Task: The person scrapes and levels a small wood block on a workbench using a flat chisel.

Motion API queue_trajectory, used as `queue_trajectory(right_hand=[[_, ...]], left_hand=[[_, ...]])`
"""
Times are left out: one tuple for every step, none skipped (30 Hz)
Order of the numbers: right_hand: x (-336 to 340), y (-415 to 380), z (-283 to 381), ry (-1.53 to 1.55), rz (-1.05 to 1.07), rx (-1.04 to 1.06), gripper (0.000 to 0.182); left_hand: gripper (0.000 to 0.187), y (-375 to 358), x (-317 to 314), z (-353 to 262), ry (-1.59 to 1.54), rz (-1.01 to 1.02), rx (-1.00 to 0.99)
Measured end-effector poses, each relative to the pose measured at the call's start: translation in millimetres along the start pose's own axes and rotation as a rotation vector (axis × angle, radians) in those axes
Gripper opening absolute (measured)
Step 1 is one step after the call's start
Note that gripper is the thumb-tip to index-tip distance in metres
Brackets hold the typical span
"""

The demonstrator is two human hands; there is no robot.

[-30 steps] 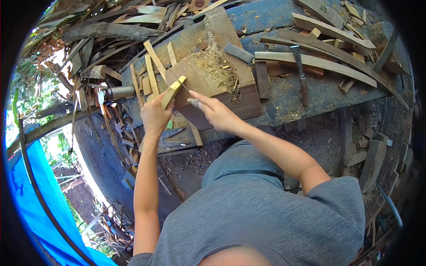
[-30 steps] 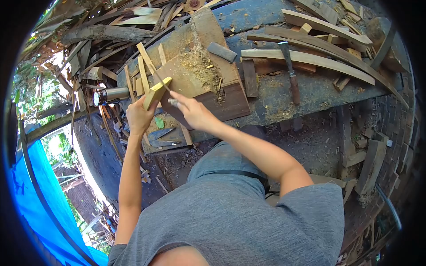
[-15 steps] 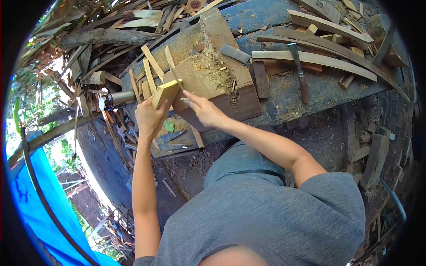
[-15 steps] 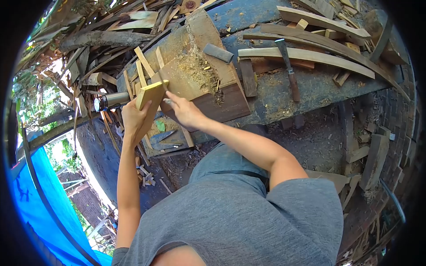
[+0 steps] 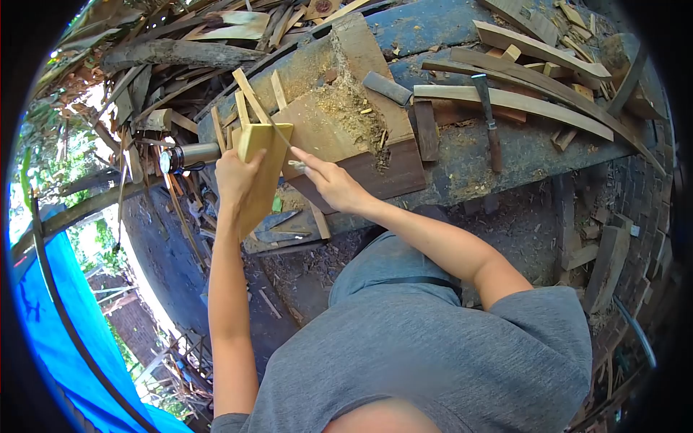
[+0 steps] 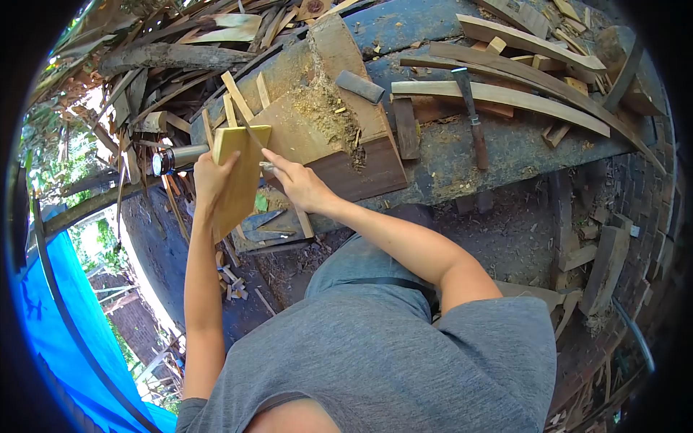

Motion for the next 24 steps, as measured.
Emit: queue_trajectory(right_hand=[[-2,10,-2,-0.001,0.002,0.004,0.049],[-3,19,-11,0.011,-0.019,-0.063,0.049],[-4,22,-19,0.025,-0.043,-0.129,0.048],[-5,24,-21,0.026,-0.05,-0.119,0.048],[-3,25,-18,0.003,-0.084,-0.063,0.048],[-3,22,-15,-0.021,-0.113,-0.016,0.048],[-5,12,2,-0.021,-0.112,-0.016,0.048],[-9,1,21,0.002,-0.086,-0.007,0.049],[-13,-7,34,0.025,-0.058,-0.002,0.05],[-16,-4,32,0.061,-0.047,-0.006,0.05],[-18,-1,31,0.097,-0.037,-0.011,0.05],[-15,7,22,0.116,-0.036,-0.106,0.049],[-11,20,10,0.132,-0.034,-0.179,0.049],[-11,28,-8,0.158,-0.019,-0.335,0.049],[-10,32,-15,0.158,-0.018,-0.4,0.05],[-14,36,-16,0.141,-0.046,-0.347,0.05],[-22,39,-17,0.084,-0.127,-0.185,0.049],[-25,27,5,0.034,-0.162,-0.022,0.049],[-28,15,16,0.033,-0.151,-0.034,0.049],[-31,6,29,0.07,-0.092,-0.051,0.05],[-27,13,30,0.006,-0.152,0.089,0.05],[-24,19,31,-0.07,-0.221,0.227,0.051],[-21,22,31,-0.151,-0.299,0.357,0.051],[-16,38,3,0.095,-0.138,-0.109,0.05]], left_hand=[[0.038,7,0,7,-0.027,0.027,0.017],[0.039,9,-2,13,-0.053,0.054,0.035],[0.039,6,-1,13,-0.05,0.051,0.033],[0.04,6,1,9,-0.065,0.047,0.009],[0.041,8,2,4,-0.082,0.04,-0.016],[0.041,6,1,1,-0.084,0.036,-0.018],[0.041,3,0,-1,-0.065,0.033,0.005],[0.041,2,1,-1,-0.045,0.029,0.03],[0.041,0,2,-1,-0.043,0.031,0.036],[0.042,0,2,-2,-0.002,0.027,0.055],[0.042,1,2,-2,0.037,0.022,0.072],[0.042,4,1,0,0.034,0.019,0.072],[0.043,9,-2,8,0.001,0.038,0.093],[0.044,10,-5,16,-0.027,0.055,0.115],[0.044,7,-9,17,-0.02,0.052,0.109],[0.046,3,-8,8,0.03,-0.015,0.042],[0.049,3,-7,0,0.074,-0.08,-0.02],[0.048,2,-7,-1,0.025,-0.031,0.048],[0.048,1,-6,-1,0.021,-0.024,0.063],[0.046,3,-6,2,-0.016,0.003,0.117],[0.045,4,-4,4,-0.05,0.027,0.168],[0.043,1,-2,-6,-0.088,0.052,0.154],[0.043,1,-3,-4,-0.083,0.054,0.153],[0.043,3,-5,-5,-0.107,0.04,0.131]])
Point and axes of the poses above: each hand's wrist, its own y-axis towards the middle knuckle, its own x-axis out of the back of the hand, z = x × y, the point moved 9 cm from there along y, towards the middle knuckle, and after that the axes turned 1 degree about x, right-handed, at the moved point
